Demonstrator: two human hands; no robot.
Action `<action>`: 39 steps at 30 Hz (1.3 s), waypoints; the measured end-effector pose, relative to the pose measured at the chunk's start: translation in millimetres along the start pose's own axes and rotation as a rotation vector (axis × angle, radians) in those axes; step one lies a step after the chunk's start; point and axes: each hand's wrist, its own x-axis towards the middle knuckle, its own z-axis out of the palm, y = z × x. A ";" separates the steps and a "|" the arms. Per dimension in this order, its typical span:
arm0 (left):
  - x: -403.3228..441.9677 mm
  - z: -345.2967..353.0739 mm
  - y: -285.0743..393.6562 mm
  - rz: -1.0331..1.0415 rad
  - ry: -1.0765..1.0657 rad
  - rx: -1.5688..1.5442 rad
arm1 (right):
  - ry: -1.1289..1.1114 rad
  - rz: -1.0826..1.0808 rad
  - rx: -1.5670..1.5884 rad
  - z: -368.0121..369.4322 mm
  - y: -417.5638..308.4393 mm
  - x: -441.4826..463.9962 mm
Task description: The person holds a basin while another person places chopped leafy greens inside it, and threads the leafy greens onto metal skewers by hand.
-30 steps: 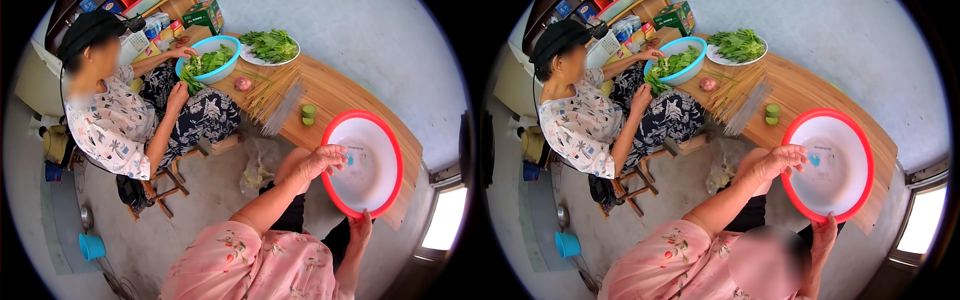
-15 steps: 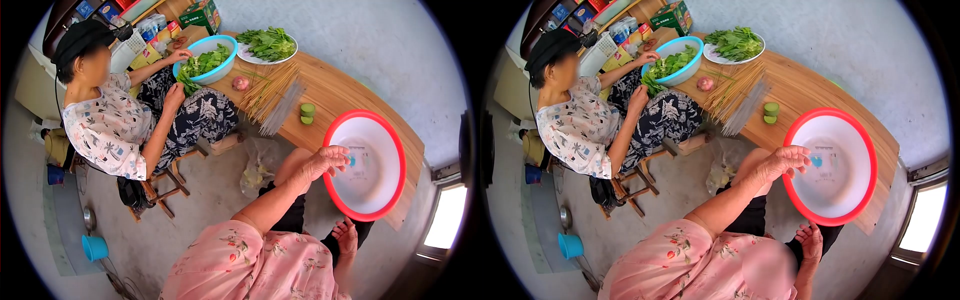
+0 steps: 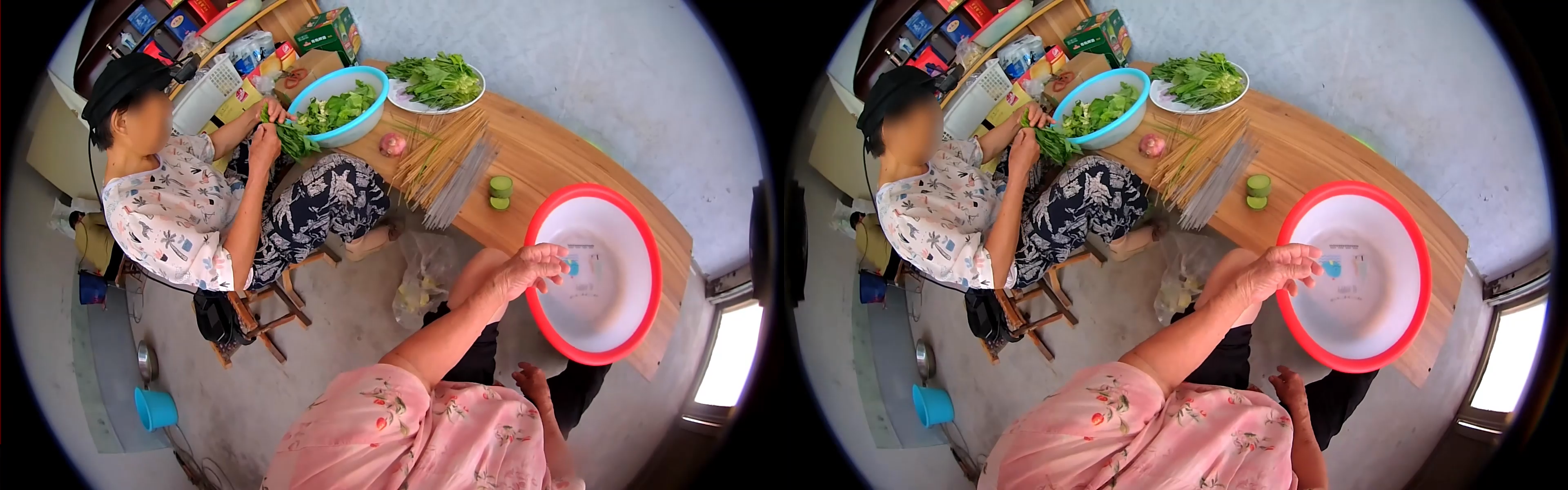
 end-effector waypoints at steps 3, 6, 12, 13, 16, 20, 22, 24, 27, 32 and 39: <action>0.7 -1.1 0.2 0.000 0.007 -0.002 | 0.042 -0.038 0.003 8.6 10.0 -4.0; 0.8 -0.9 -0.2 0.009 0.001 -0.006 | 0.046 -0.018 -0.035 5.8 20.0 -4.0; 2.5 -0.8 -4.2 0.013 -0.012 -0.036 | 0.070 0.104 0.046 6.2 17.3 -1.8; 2.6 -1.5 -4.8 0.017 -0.016 -0.034 | 0.067 0.092 0.066 6.6 14.9 -1.4; 1.2 -1.1 -5.1 0.014 -0.009 -0.023 | 0.055 0.074 0.061 8.3 19.0 -1.2; 1.4 -2.5 -9.8 0.033 -0.022 -0.016 | 0.065 0.083 0.017 12.4 43.3 1.9; 3.3 -1.6 -11.9 0.038 -0.029 -0.012 | 0.080 0.082 0.067 10.7 33.0 -1.4; 5.0 -0.3 -13.0 0.032 -0.031 -0.020 | 0.097 0.074 0.113 10.0 24.3 -2.2; 4.4 0.4 -13.4 0.025 -0.023 -0.031 | 0.095 0.097 0.145 11.6 21.6 -3.0; 2.7 -0.8 -14.8 0.043 -0.024 -0.032 | 0.075 0.094 0.058 12.5 33.2 -4.4; 3.5 3.1 -12.1 0.028 -0.023 -0.046 | 0.079 -0.001 0.055 14.3 37.2 -2.5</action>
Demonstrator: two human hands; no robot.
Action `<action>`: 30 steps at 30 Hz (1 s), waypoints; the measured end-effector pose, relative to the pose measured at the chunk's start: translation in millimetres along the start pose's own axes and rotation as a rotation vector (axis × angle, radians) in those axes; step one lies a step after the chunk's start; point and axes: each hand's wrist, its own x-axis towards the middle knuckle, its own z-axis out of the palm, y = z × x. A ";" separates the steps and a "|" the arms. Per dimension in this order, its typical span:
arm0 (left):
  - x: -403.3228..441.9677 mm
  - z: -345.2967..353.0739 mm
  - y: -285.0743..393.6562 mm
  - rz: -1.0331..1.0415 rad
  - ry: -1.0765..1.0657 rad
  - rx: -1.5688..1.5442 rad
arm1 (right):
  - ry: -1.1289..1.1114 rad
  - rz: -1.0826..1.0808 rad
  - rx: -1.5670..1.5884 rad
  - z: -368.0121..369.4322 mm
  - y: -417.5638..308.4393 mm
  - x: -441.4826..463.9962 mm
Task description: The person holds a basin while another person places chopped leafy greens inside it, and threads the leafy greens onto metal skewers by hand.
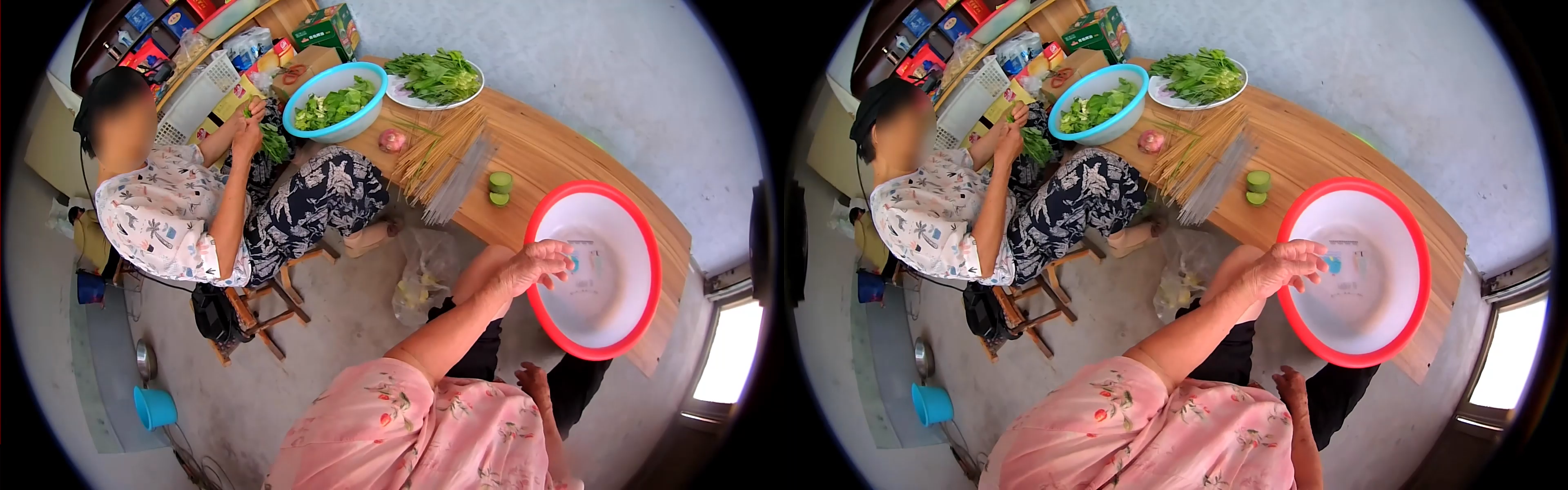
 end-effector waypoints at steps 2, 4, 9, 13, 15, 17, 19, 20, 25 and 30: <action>0.4 0.7 -0.2 -0.003 0.003 -0.002 | -0.005 0.076 -0.017 -3.8 -23.0 -5.7; 0.0 -1.0 -1.9 0.002 -0.005 -0.012 | -0.013 0.073 -0.019 -2.9 -20.4 -5.5; 2.3 -1.2 -3.6 -0.011 -0.004 -0.021 | -0.009 0.036 0.005 -1.5 -11.4 -2.9; -0.4 -2.1 -3.4 0.016 -0.007 -0.004 | -0.009 0.069 -0.017 -1.7 -19.6 -1.8; -1.2 -1.9 -3.0 0.018 -0.007 0.000 | -0.021 0.089 -0.035 -0.7 -17.9 -2.8; -1.2 -1.1 -2.6 0.019 -0.011 0.002 | -0.028 0.057 -0.022 -0.7 -14.5 -0.3; -1.6 -0.1 -1.9 0.021 0.004 0.017 | -0.016 0.074 -0.014 -0.4 -11.8 0.0; -1.2 -0.5 -1.6 0.022 0.004 0.017 | -0.006 0.091 -0.005 -1.1 -14.8 0.6; -1.0 -0.4 -1.3 0.016 -0.008 0.009 | -0.022 0.046 -0.015 -0.7 -10.2 -2.2; -3.3 4.3 4.7 0.011 0.006 0.056 | 0.094 -0.048 -0.082 2.4 0.4 -0.3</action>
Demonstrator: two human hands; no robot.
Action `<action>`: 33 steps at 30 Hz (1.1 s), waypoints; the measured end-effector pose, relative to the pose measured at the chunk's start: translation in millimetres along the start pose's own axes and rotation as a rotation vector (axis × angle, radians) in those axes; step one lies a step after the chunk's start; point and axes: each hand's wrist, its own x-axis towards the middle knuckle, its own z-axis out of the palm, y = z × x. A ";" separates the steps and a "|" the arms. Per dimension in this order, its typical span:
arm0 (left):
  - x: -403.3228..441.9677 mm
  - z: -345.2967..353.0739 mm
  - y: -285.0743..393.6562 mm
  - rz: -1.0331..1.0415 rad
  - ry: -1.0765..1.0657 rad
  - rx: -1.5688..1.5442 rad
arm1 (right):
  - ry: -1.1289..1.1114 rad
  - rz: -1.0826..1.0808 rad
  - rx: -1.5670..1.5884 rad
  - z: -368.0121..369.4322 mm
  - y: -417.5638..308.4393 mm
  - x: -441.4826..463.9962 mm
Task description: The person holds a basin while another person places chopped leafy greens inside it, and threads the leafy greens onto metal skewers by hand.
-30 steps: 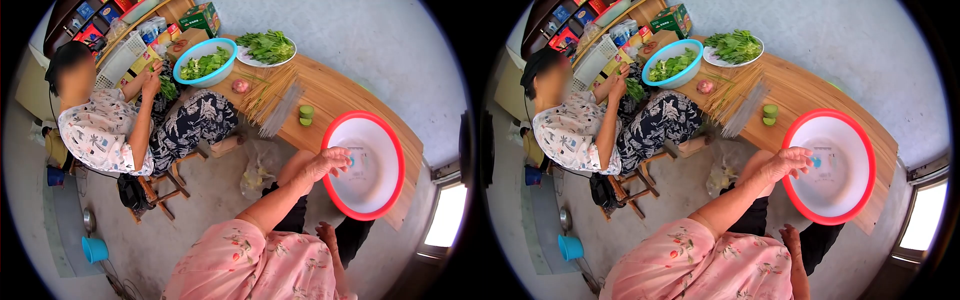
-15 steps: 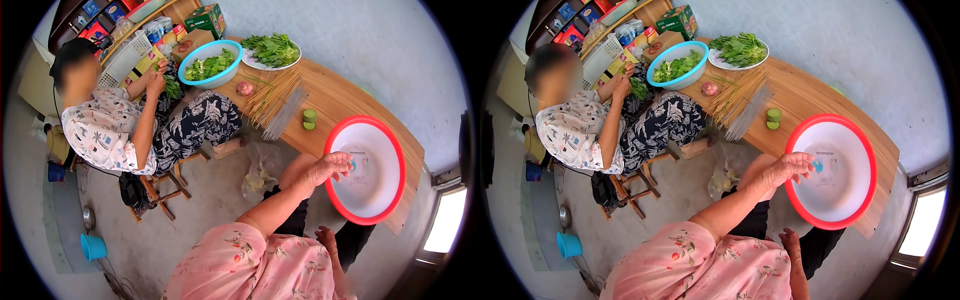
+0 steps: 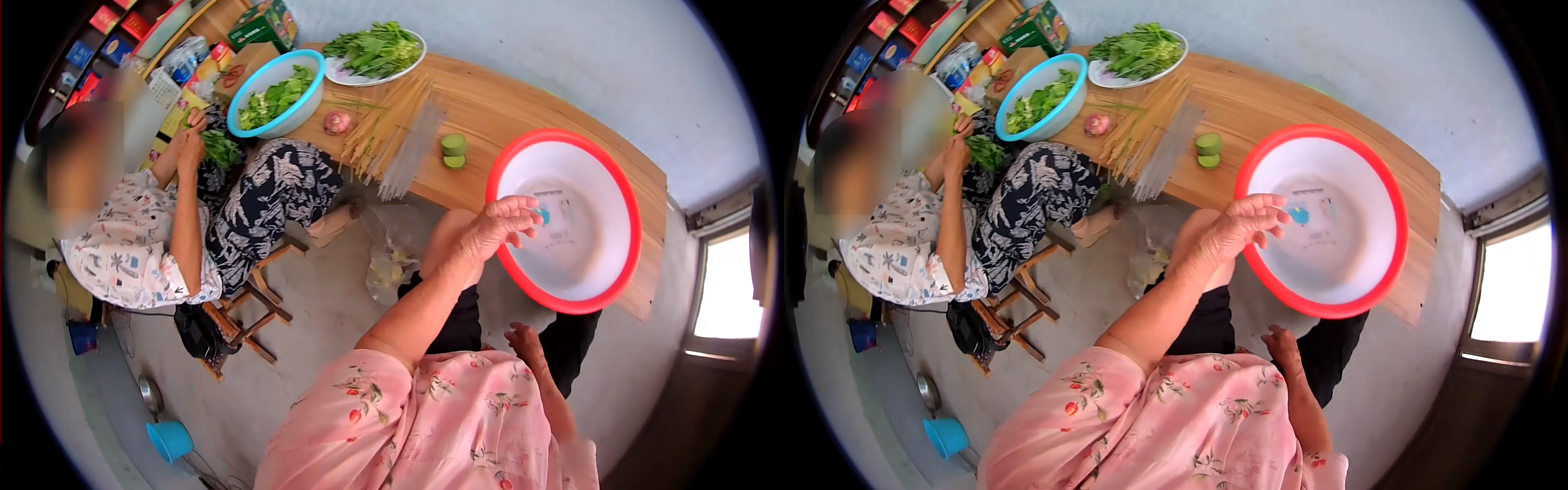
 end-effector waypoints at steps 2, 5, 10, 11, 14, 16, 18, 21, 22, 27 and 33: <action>0.3 -0.1 -0.2 0.006 -0.004 0.019 | 0.027 0.106 0.130 -8.0 -24.9 -2.6; 1.5 -3.2 -1.8 -0.005 -0.014 0.020 | 0.031 0.195 0.269 -11.7 -29.9 -6.9; 1.2 -2.2 0.2 -0.016 0.009 -0.022 | -0.093 0.335 0.239 -19.4 -34.8 -5.1; 2.4 -3.9 -2.8 -0.011 -0.012 -0.066 | -0.097 0.332 0.235 -19.6 -35.2 -4.2; 3.6 -10.0 -5.3 0.020 -0.053 -0.175 | -0.074 0.342 0.265 -21.4 -39.1 -3.8; 1.7 -11.5 2.5 0.044 -0.073 -0.236 | -0.093 0.361 0.249 -21.1 -40.8 -3.2; -5.3 -17.4 15.4 0.064 -0.059 -0.363 | -0.098 0.378 0.272 -20.5 -36.3 -3.2; -10.3 -34.5 26.5 0.181 0.050 -0.465 | -0.090 0.400 0.297 -19.2 -28.0 -1.7; -12.7 -44.7 29.8 0.193 0.140 -0.469 | -0.078 0.408 0.300 -18.5 -26.0 -1.7; -34.8 -99.8 39.2 0.181 0.694 -0.199 | -0.060 0.403 0.256 -16.0 -26.9 0.4; -50.7 -180.5 4.5 0.203 1.200 0.354 | -0.075 0.429 0.274 -16.5 -26.4 -0.6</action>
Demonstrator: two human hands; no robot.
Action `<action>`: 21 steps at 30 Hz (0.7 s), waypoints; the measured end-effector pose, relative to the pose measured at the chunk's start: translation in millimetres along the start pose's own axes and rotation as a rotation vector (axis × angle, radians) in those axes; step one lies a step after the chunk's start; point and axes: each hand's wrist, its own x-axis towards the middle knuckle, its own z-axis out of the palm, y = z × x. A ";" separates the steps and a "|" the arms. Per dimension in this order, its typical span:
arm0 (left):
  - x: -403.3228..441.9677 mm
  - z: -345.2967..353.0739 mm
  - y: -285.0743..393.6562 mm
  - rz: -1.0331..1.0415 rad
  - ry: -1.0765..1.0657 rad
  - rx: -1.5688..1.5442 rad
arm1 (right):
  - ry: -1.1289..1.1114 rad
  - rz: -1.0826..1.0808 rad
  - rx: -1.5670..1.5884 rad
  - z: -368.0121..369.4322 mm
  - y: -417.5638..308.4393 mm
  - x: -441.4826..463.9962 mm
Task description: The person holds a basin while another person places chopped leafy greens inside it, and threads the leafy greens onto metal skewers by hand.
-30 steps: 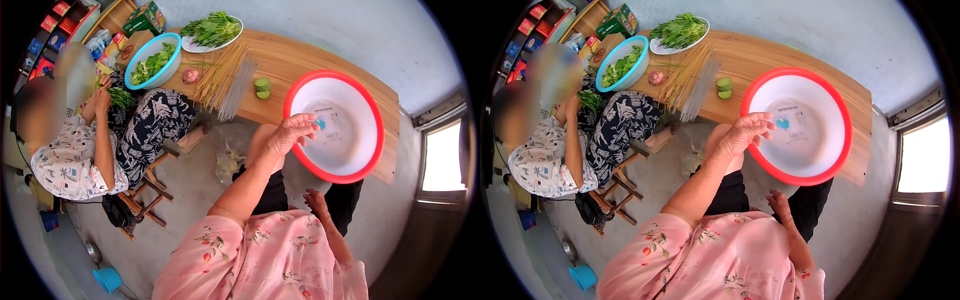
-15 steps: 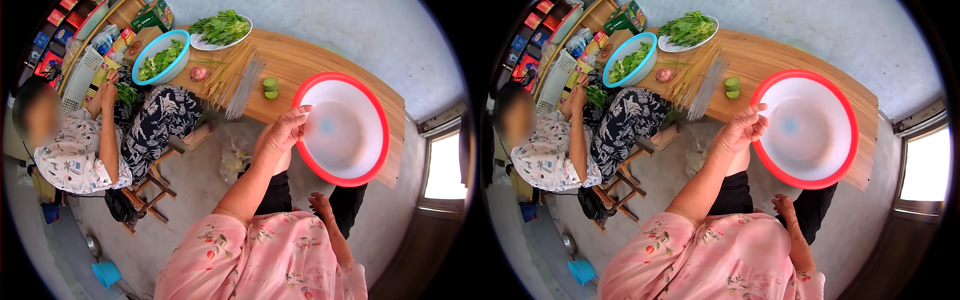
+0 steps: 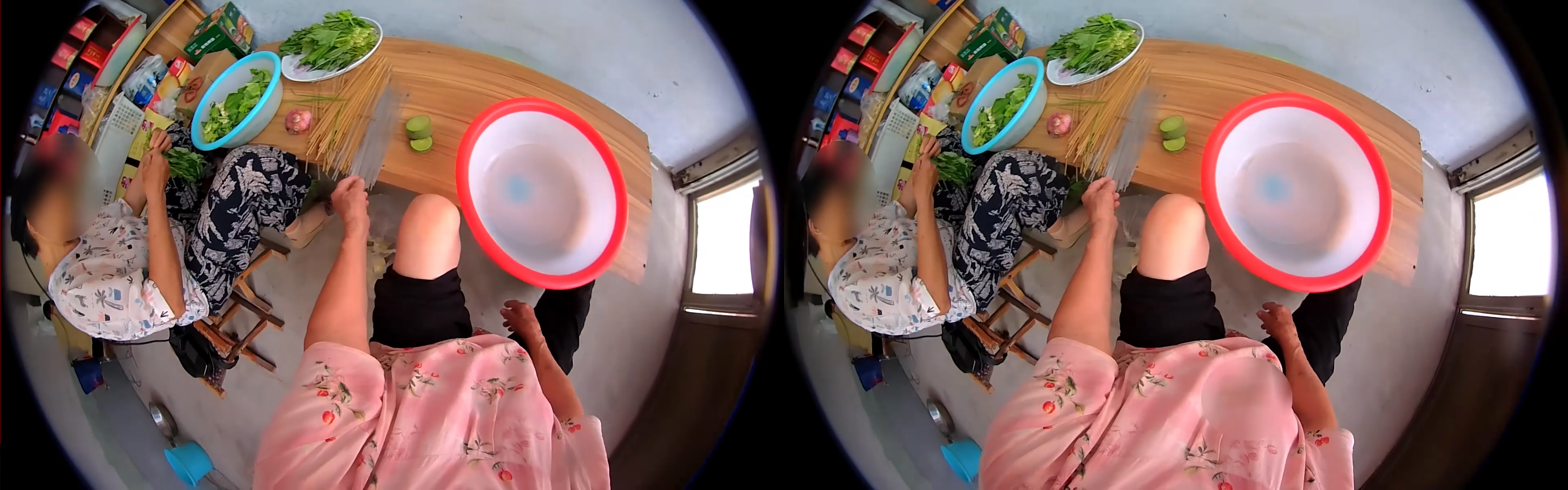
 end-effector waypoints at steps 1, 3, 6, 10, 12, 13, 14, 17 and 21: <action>21.2 -2.1 -22.8 0.095 0.058 0.069 | 0.000 -0.008 -0.004 0.2 0.3 -0.6; 30.9 -7.2 -19.0 0.301 0.117 0.269 | -0.005 -0.027 -0.018 -1.0 1.0 -0.2; 37.7 -6.5 -2.1 0.413 0.153 0.521 | 0.014 -0.003 -0.012 -0.6 0.8 -1.8; 47.0 -3.2 8.5 0.502 0.205 0.813 | 0.034 -0.007 -0.033 1.5 0.6 -2.3; 51.0 -3.2 10.7 0.543 0.194 0.866 | 0.040 -0.009 -0.037 2.1 0.5 -1.7; 52.8 -3.4 11.6 0.544 0.180 0.912 | 0.045 -0.006 -0.037 2.2 -0.3 -1.8; 54.5 -2.5 11.4 0.545 0.165 0.957 | 0.049 0.002 -0.046 2.6 -1.3 -2.7; 59.3 2.6 8.6 0.551 0.197 0.946 | 0.049 0.019 -0.054 2.6 0.0 -2.7; 64.3 7.3 9.2 0.519 0.123 1.044 | 0.062 -0.004 -0.039 6.1 7.7 2.3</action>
